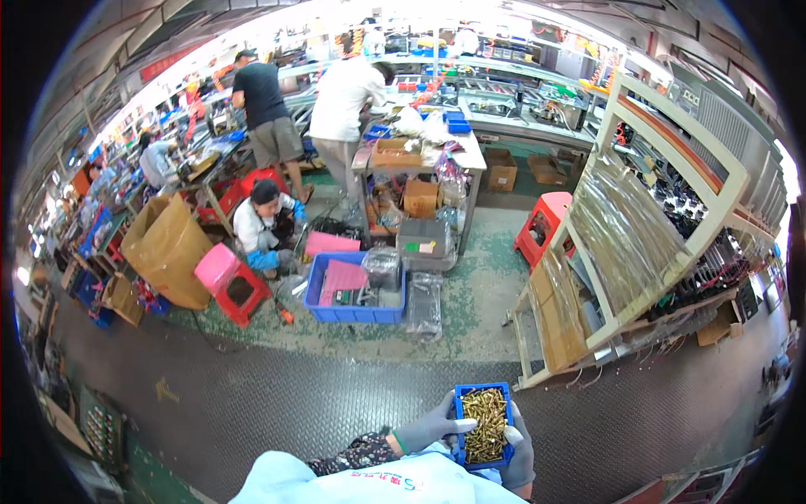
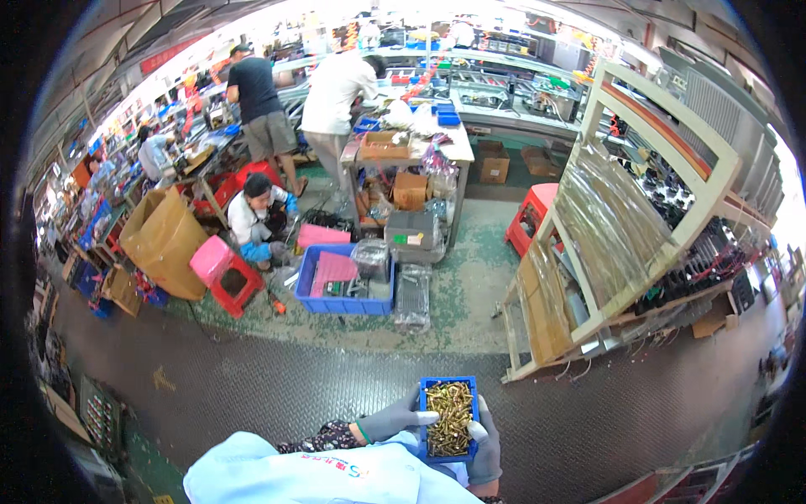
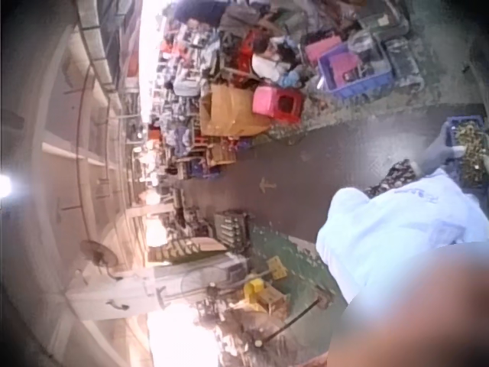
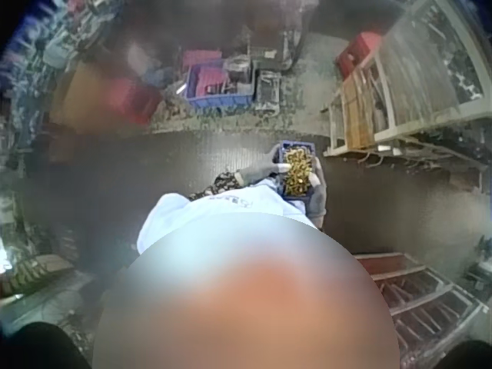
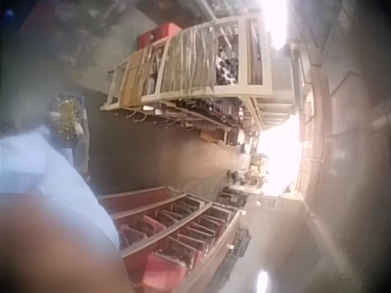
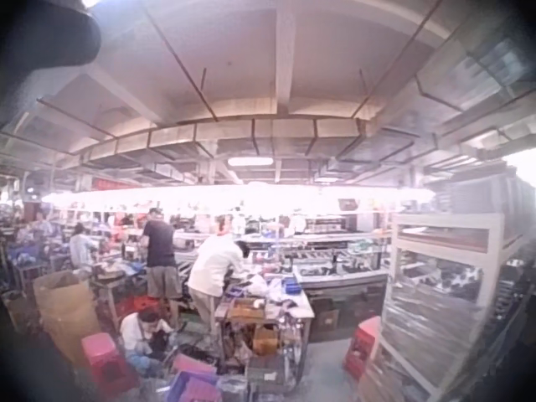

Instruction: The person walks through a factory floor carrying a blue bin of small components, places it on a workbench, and assembles an electronic device using a pneumatic screwdriver. They install a fan, secure a metal casing, and connect internal wiring before moving to another station to retrieve more components.

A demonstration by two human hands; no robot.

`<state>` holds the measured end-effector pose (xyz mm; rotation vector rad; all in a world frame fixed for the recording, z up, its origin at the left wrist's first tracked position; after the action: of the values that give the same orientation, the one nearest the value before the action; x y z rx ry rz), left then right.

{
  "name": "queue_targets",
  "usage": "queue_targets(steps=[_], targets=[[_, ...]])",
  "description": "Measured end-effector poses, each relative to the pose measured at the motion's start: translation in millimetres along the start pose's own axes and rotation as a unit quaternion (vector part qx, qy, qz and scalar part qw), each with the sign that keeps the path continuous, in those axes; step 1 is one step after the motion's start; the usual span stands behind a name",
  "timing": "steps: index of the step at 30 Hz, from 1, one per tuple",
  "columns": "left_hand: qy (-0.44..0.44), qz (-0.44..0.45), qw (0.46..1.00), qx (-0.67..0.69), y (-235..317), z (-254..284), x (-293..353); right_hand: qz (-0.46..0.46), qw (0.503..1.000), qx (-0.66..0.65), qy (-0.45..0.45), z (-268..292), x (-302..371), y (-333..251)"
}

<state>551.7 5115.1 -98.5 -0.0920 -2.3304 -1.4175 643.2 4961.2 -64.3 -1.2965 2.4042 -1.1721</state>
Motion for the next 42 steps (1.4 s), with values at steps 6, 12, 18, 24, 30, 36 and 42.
queue_targets(steps=[6,12,18,24,30,36,42], targets=[[0.038,-0.075,0.996,0.043,101.4,27.2,-135.5,-0.028,0.998,0.055,-0.005,0.8,-168.5,-87.1],[0.038,-0.036,0.998,0.03,183.5,72.2,-268.9,-0.033,0.998,0.05,-0.028,-13.4,-328.6,-146.7],[-0.018,-0.076,0.996,0.031,242.3,119.5,-431.2,-0.042,0.995,0.086,-0.035,-0.7,-466.5,-194.4],[-0.022,-0.085,0.995,0.039,327.1,144.2,-547.0,-0.028,0.994,0.101,-0.02,14.5,-603.0,-243.1],[-0.02,-0.084,0.996,0.04,373.6,175.8,-692.7,-0.008,0.994,0.111,-0.005,46.0,-743.6,-288.0],[-0.084,-0.106,0.991,0.016,484.9,183.7,-807.5,0.01,0.993,0.121,0.001,69.1,-875.7,-351.0],[-0.126,-0.048,0.99,0.036,539.8,199.3,-929.6,0.018,0.992,0.122,0.025,89.9,-985.2,-399.7]])
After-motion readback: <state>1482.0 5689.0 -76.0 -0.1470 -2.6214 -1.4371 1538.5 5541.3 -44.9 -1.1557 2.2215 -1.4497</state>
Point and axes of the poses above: each hand's wrist, its own x-axis away from the middle knuckle, its own z-axis out of the back of the hand, y = z × x, the point moved 3 cm from there along -x, towards the middle knuckle
